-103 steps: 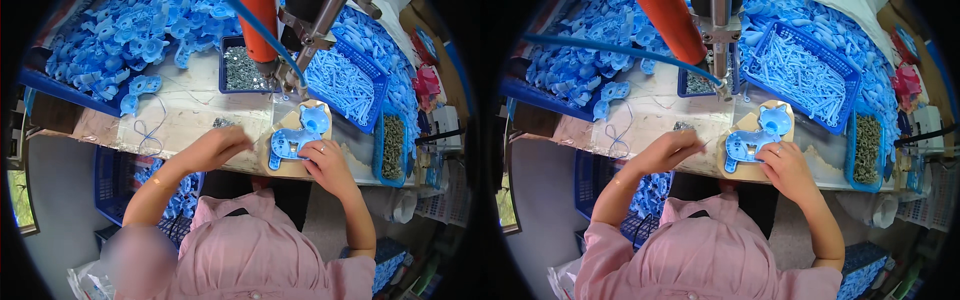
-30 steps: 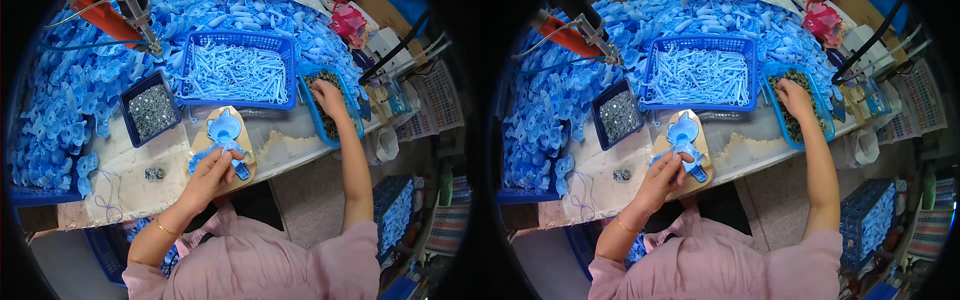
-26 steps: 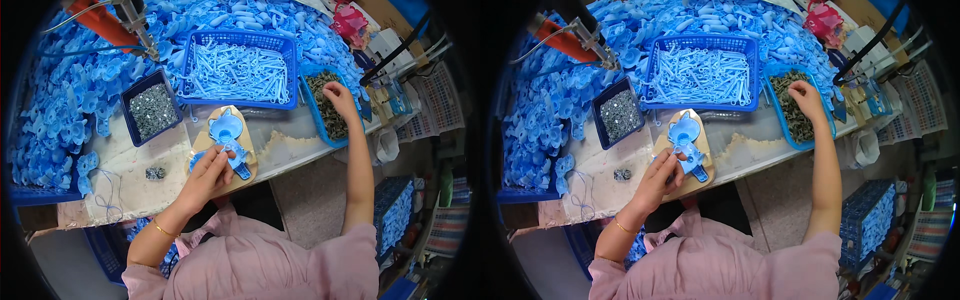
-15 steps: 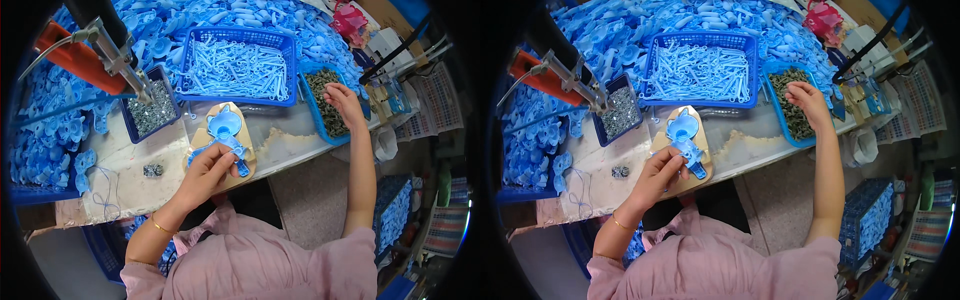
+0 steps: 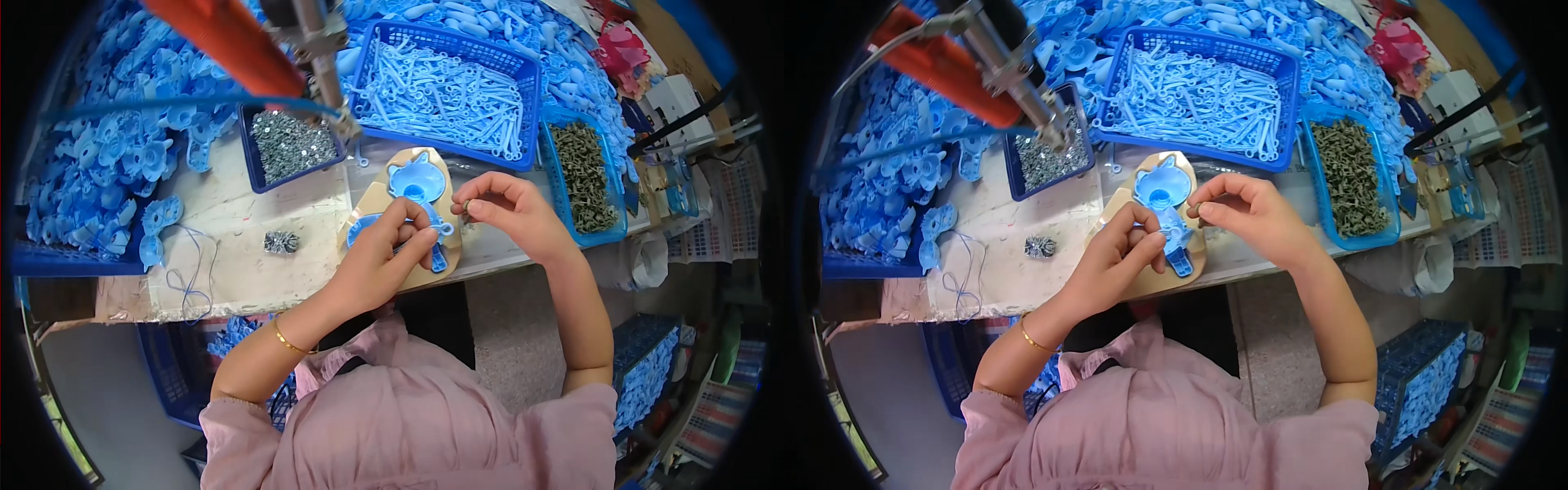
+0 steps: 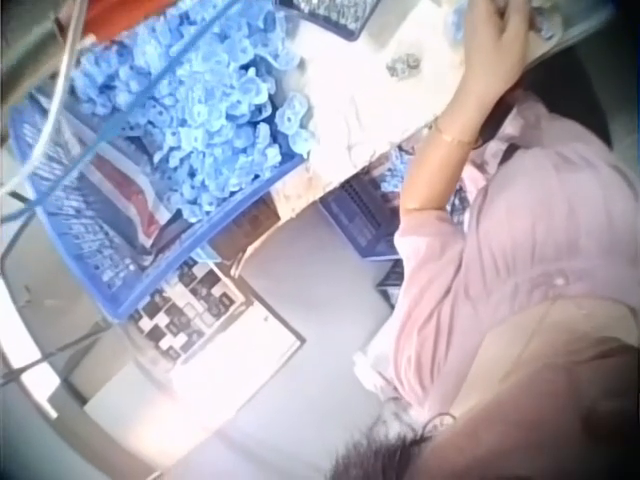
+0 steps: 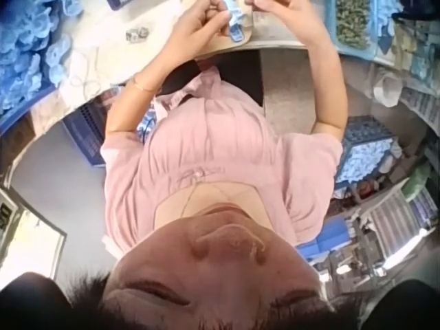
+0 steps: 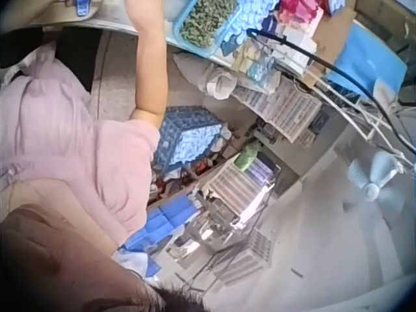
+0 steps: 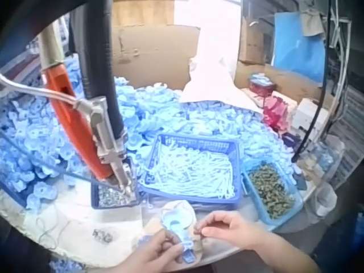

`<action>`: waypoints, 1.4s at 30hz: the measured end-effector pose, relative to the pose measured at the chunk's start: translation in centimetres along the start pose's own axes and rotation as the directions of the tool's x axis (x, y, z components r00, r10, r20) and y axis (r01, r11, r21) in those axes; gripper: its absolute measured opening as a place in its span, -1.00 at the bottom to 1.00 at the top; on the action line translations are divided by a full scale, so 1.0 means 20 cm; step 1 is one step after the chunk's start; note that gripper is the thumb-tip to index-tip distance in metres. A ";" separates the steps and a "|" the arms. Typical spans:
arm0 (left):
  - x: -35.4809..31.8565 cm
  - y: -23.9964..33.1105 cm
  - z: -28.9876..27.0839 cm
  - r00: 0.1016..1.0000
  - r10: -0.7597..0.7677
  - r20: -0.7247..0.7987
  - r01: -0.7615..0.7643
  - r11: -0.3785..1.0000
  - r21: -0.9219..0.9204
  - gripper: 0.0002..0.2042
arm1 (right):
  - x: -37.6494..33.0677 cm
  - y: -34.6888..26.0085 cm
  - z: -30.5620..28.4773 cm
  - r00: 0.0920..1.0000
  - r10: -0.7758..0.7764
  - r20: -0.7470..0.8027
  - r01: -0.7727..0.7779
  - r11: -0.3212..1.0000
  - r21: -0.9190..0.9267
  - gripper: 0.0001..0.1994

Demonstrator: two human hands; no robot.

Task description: Assembling blue plastic toy parts by inserting metal components and using an industrial press tool.

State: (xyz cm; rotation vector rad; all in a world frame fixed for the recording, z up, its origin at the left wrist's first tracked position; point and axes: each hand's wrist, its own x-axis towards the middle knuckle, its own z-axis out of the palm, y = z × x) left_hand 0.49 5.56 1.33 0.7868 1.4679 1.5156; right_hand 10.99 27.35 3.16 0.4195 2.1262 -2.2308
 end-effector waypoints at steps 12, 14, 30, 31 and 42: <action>-0.02 -0.03 -0.03 0.991 0.086 -0.103 -0.061 0.973 0.222 -0.80 | 0.03 0.02 0.18 1.000 0.018 -0.026 -0.021 0.995 -0.101 -0.89; -0.03 -0.03 -0.02 0.989 0.085 -0.120 -0.054 0.969 0.241 -0.80 | 0.02 0.02 0.21 0.998 -0.010 -0.063 0.001 0.991 -0.136 -0.89; -0.05 -0.04 -0.06 0.999 0.039 0.000 -0.038 0.988 0.151 -0.82 | -0.02 0.03 0.20 0.999 0.037 0.037 -0.040 0.996 0.084 -0.89; -0.05 -0.03 -0.06 0.999 0.037 -0.002 -0.037 0.988 0.150 -0.82 | -0.02 0.03 0.22 0.999 0.039 0.039 -0.042 0.996 0.084 -0.89; -0.09 -0.10 -0.15 0.864 0.493 -0.099 -0.184 0.493 0.850 -0.51 | 0.05 0.14 0.18 0.994 -0.030 -0.102 0.009 0.979 -0.206 -0.81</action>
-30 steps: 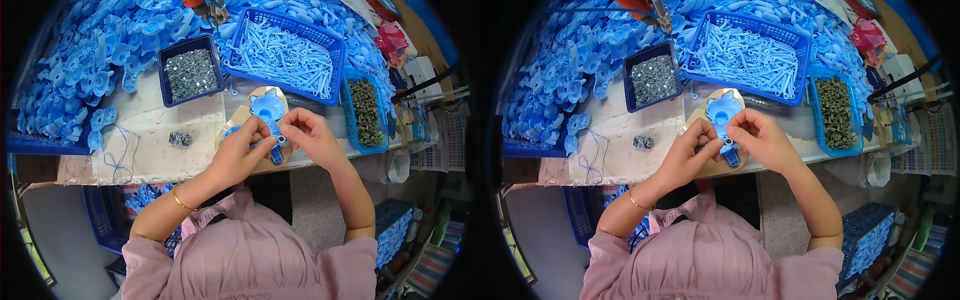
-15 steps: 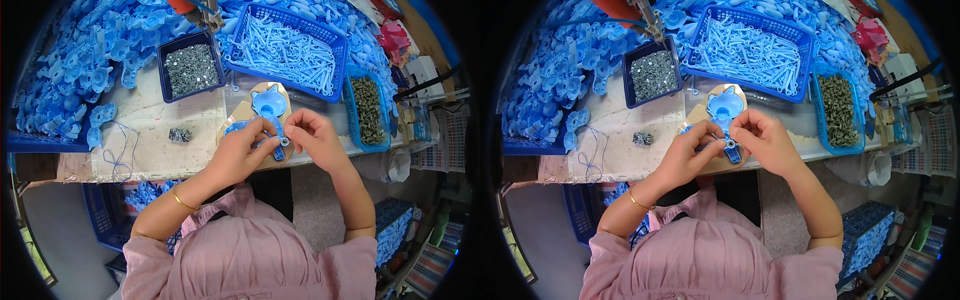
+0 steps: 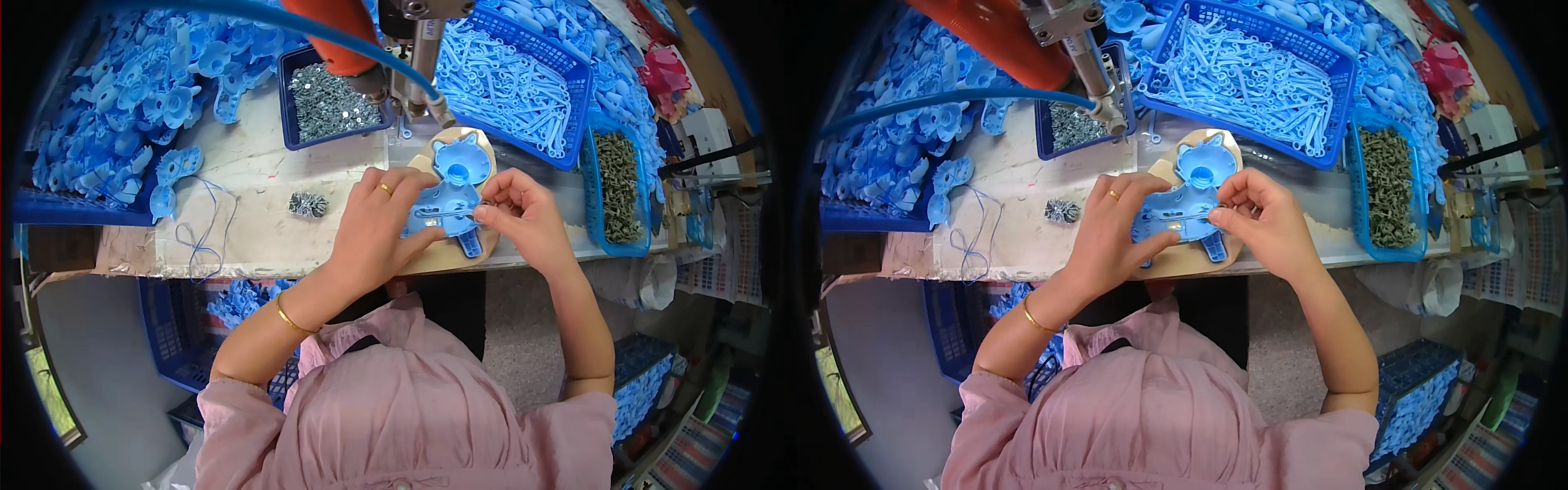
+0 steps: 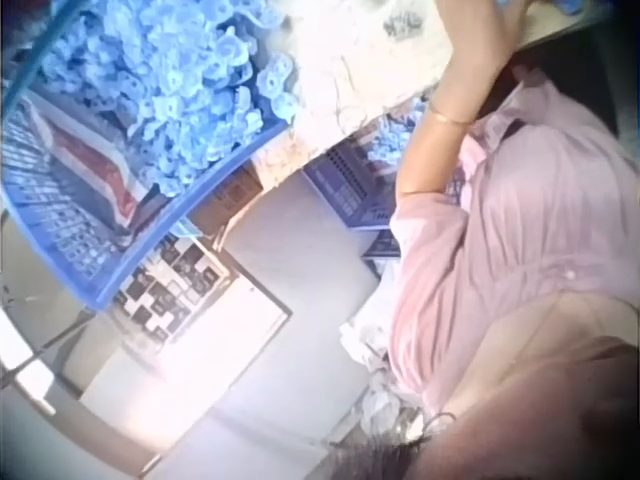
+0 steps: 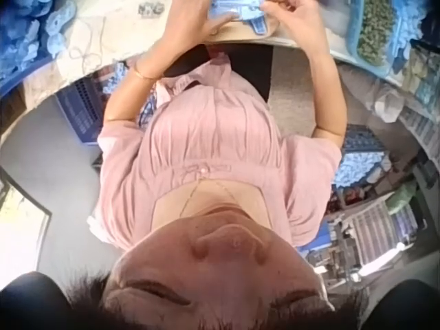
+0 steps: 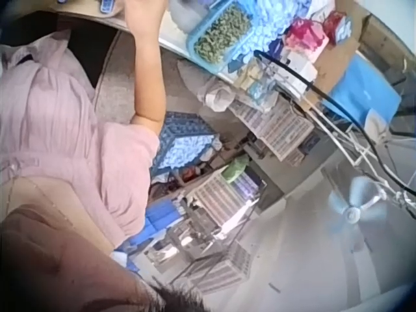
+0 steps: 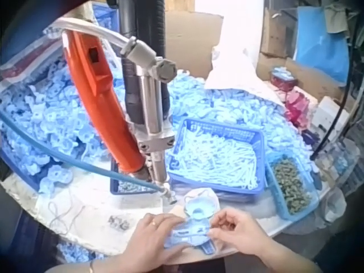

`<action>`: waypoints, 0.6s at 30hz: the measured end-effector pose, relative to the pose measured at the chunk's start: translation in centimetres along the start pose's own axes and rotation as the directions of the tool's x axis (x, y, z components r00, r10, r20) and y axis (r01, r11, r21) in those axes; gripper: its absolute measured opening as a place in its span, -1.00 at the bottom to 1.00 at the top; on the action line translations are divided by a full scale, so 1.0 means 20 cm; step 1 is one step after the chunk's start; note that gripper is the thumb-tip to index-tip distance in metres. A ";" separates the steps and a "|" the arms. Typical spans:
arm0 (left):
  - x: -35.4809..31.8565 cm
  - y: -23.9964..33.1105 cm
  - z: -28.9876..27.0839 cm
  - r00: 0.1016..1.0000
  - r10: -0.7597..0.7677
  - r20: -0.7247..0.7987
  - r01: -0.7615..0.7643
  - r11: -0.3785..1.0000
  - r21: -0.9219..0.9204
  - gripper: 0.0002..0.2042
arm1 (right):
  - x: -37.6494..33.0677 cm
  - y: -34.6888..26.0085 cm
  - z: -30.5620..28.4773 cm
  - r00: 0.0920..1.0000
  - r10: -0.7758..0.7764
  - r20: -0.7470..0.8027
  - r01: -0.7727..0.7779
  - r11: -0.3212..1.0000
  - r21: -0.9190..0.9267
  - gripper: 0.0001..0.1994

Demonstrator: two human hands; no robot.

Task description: Assembling blue plastic toy parts by inserting metal components and using an industrial press tool.

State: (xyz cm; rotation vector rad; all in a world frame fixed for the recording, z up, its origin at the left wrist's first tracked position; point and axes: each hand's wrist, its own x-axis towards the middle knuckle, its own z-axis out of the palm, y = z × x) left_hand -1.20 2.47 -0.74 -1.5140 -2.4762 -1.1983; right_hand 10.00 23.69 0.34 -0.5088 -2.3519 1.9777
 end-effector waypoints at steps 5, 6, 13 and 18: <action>-0.01 -0.05 0.03 0.999 -0.032 -0.012 0.033 0.997 0.069 -0.54 | 0.08 0.06 0.04 0.999 0.040 0.019 -0.040 0.999 0.036 -0.80; -0.01 -0.06 0.03 0.999 -0.038 -0.022 0.040 0.996 0.075 -0.55 | 0.08 0.05 0.05 0.998 0.048 0.040 -0.049 0.998 0.028 -0.80; -0.02 -0.09 0.05 0.998 -0.045 -0.036 0.047 0.997 0.057 -0.61 | 0.10 0.02 0.06 0.998 0.068 -0.001 -0.068 0.985 -0.159 -0.82; -0.02 -0.07 0.04 0.997 -0.072 0.033 0.068 0.993 0.100 -0.65 | 0.10 -0.05 0.03 0.994 0.051 0.100 -0.025 0.969 -0.244 -0.85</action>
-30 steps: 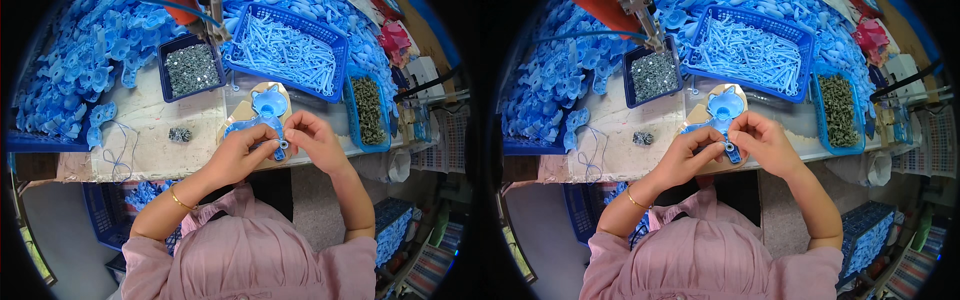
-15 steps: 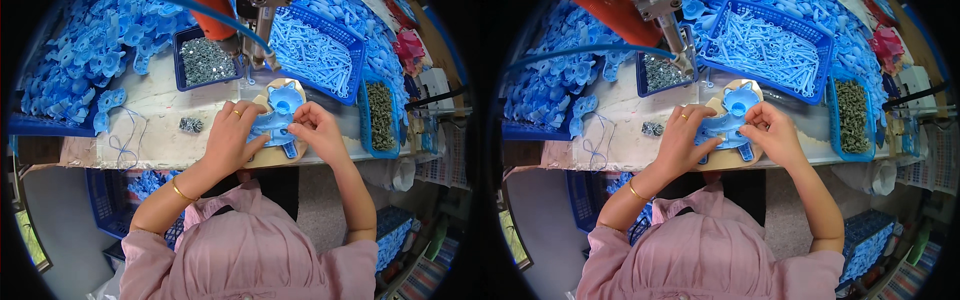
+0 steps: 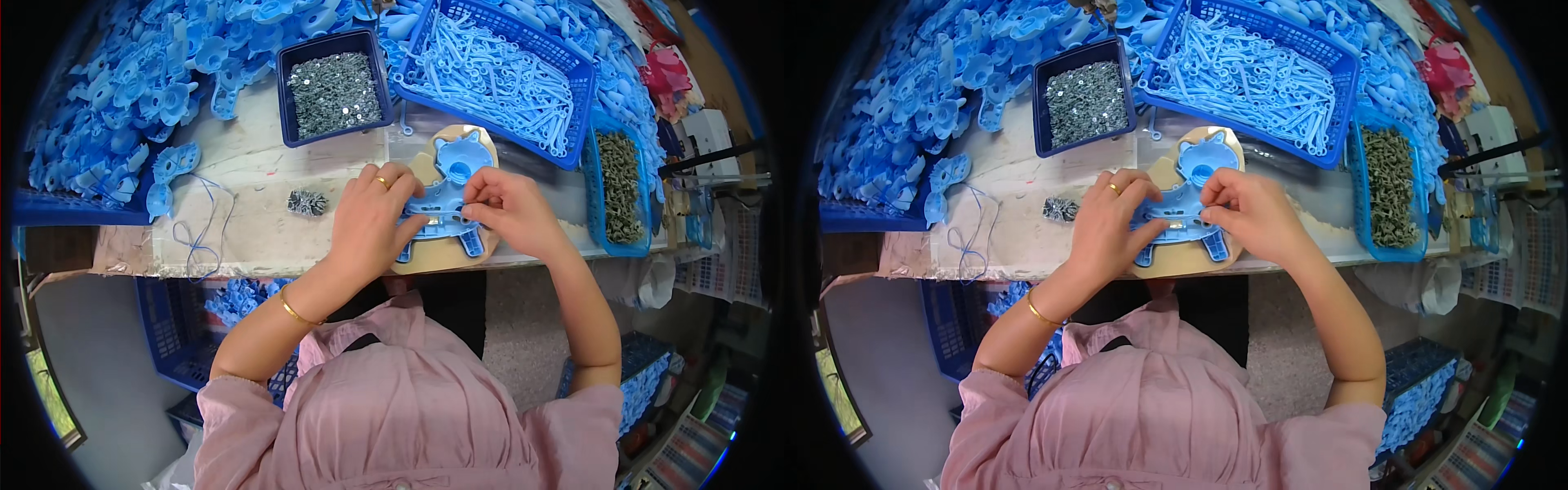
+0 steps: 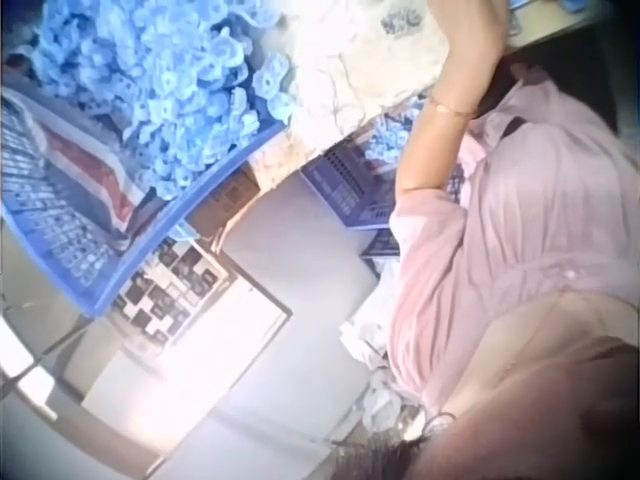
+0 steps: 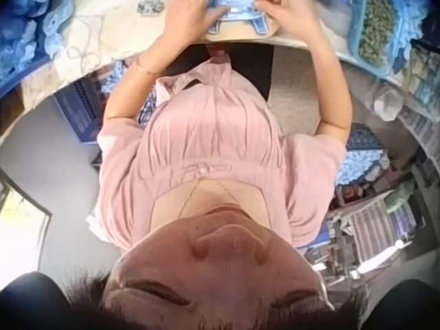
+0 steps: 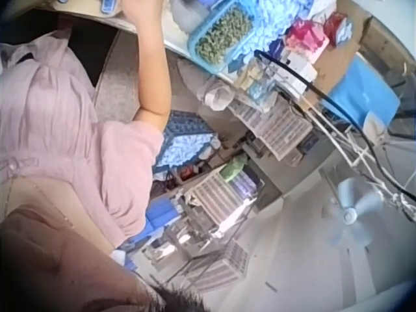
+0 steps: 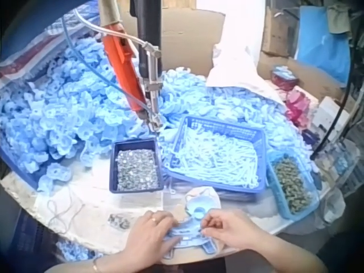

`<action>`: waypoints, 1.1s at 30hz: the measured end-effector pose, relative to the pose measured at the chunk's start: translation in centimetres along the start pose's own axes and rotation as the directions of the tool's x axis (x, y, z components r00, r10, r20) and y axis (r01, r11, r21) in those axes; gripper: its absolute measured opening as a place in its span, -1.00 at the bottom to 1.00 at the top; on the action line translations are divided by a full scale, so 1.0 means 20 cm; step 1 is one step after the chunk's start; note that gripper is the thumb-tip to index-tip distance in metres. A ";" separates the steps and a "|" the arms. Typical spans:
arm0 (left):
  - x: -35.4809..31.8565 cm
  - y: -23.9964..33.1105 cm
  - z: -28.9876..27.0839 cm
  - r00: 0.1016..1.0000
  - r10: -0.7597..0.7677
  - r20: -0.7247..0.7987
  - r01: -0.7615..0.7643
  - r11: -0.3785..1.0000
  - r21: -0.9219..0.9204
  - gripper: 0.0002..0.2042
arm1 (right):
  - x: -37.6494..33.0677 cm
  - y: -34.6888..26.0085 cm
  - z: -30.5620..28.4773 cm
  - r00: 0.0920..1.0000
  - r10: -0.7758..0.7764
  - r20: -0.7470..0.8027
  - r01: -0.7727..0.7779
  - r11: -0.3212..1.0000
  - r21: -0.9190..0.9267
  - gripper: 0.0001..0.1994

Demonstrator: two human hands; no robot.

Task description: Assembling blue plastic toy parts by inserting metal components and using an industrial press tool.

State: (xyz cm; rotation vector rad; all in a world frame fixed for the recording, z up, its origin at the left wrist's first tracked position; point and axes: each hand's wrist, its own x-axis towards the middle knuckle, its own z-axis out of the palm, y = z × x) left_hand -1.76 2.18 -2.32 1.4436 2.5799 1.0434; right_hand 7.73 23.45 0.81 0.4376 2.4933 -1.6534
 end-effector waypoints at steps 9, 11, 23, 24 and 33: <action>0.01 0.02 0.00 0.998 0.047 -0.032 -0.044 0.994 0.098 -0.83 | 0.07 -0.02 -0.03 0.985 -0.125 0.120 0.161 0.913 -0.375 -0.88; 0.01 0.03 0.00 0.997 0.060 -0.048 -0.054 0.991 0.119 -0.85 | 0.07 0.00 -0.04 0.947 -0.295 0.124 0.316 0.805 -0.502 -0.87; -0.01 0.00 -0.01 0.987 0.050 -0.151 -0.025 0.987 0.161 -0.75 | 0.04 -0.54 0.33 0.456 -0.867 -0.202 0.672 0.484 -0.561 -0.28; -0.02 0.00 -0.02 0.979 0.072 -0.188 -0.047 0.990 0.134 -0.72 | 0.07 -0.58 0.39 0.447 -0.871 -0.203 0.678 0.479 -0.558 -0.28; 0.08 -0.55 -0.12 0.956 -0.246 -0.157 0.258 0.964 0.060 -0.76 | 0.83 -0.78 0.52 0.109 -0.752 -0.650 0.323 0.645 -0.693 -0.42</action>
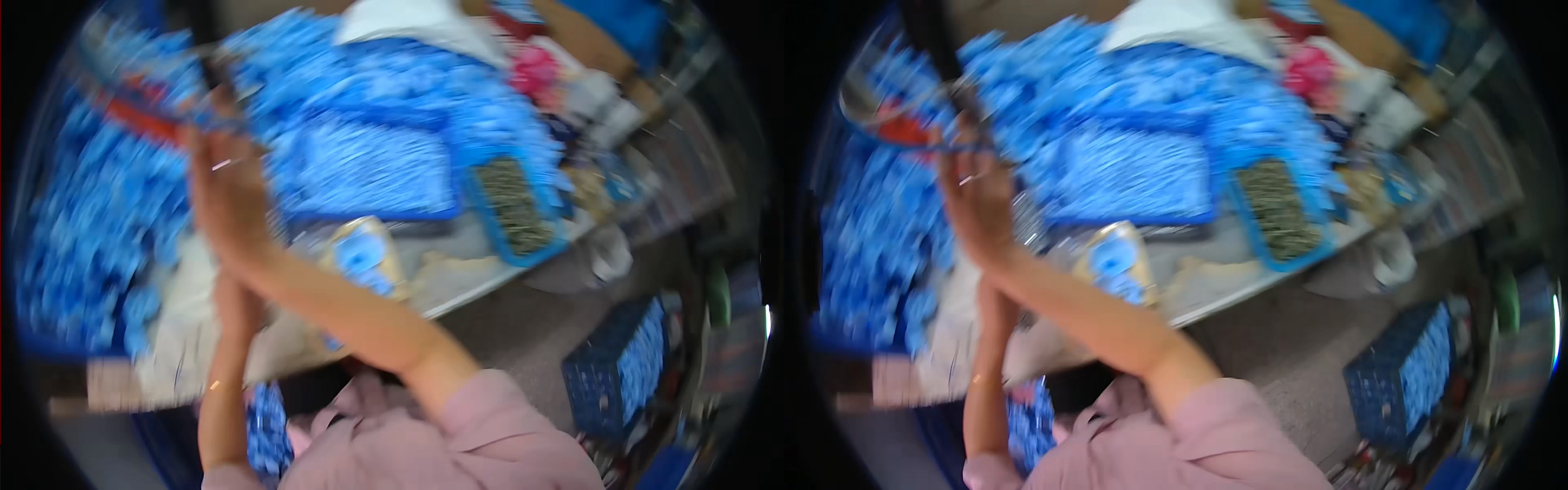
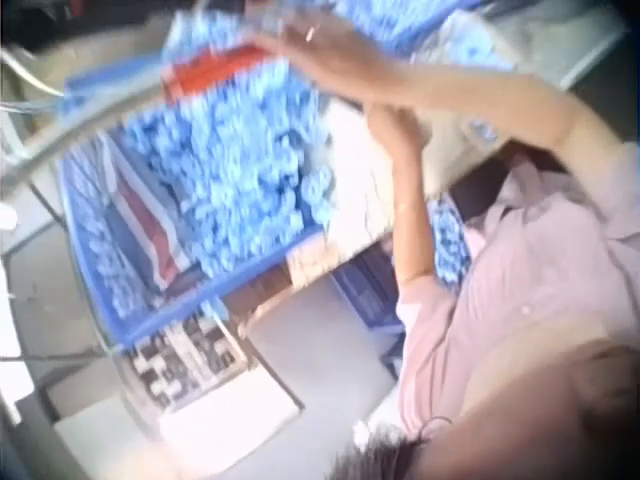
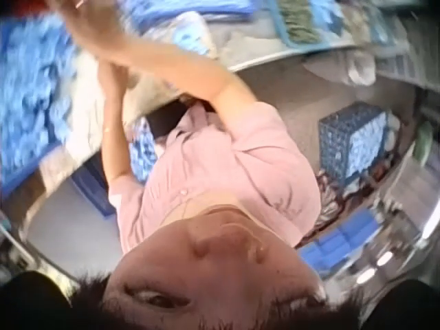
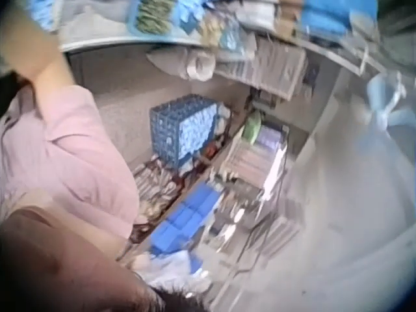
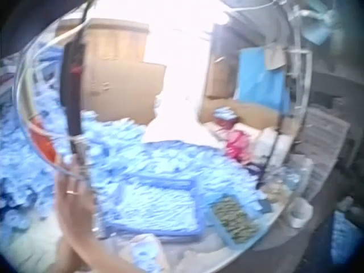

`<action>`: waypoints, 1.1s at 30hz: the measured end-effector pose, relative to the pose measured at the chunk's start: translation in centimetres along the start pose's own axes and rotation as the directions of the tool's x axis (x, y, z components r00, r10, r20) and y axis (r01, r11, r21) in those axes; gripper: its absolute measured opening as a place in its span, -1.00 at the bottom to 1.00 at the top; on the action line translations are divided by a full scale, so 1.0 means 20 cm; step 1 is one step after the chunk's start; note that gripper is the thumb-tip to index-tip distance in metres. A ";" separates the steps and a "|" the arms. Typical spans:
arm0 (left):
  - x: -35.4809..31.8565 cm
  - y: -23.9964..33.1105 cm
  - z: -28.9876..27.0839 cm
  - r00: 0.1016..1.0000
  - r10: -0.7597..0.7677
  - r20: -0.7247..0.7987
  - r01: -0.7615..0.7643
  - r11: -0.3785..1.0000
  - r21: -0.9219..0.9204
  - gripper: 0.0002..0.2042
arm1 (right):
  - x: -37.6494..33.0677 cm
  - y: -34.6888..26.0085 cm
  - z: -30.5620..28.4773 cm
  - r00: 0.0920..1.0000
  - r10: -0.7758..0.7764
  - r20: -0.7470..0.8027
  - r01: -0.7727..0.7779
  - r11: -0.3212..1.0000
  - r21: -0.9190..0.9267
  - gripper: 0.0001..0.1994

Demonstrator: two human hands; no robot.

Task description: Assembling blue plastic toy parts by inserting metal components and using an industrial press tool.

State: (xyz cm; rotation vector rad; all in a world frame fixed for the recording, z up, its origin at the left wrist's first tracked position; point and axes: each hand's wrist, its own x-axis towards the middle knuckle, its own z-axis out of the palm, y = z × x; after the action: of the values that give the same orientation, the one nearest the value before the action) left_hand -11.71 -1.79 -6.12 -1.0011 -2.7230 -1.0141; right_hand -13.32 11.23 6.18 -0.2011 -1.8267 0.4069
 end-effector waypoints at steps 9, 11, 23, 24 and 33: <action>0.17 -0.09 -0.06 0.988 0.139 -0.069 -0.139 0.990 0.001 -0.90 | 0.20 -0.04 0.17 0.974 -0.153 0.165 0.155 0.988 0.002 -0.36; 0.21 -0.11 -0.01 0.945 0.315 -0.090 -0.312 0.949 0.049 -0.86 | 0.24 -0.02 0.24 0.951 -0.145 0.273 0.163 0.986 -0.044 -0.26; 0.12 0.06 -0.14 0.993 0.100 -0.065 -0.107 0.988 -0.111 -0.89 | 0.29 0.26 0.10 0.963 0.151 0.222 -0.220 0.918 0.330 -0.34; 0.14 0.10 -0.15 0.975 0.194 -0.105 -0.200 0.978 -0.057 -0.90 | 0.33 0.33 -0.01 0.980 -0.029 0.196 -0.021 0.969 0.247 -0.25; 0.05 0.16 -0.22 0.986 0.135 -0.095 -0.137 0.990 -0.021 -0.89 | 0.29 -0.07 -0.54 0.616 -0.197 0.763 -0.582 0.540 0.609 -0.33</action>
State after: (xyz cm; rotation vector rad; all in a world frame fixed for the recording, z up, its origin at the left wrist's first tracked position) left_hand -11.27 -2.02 -0.57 -1.0975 -2.5339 -1.0491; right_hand -4.67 13.88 14.57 0.5242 -2.1923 1.7535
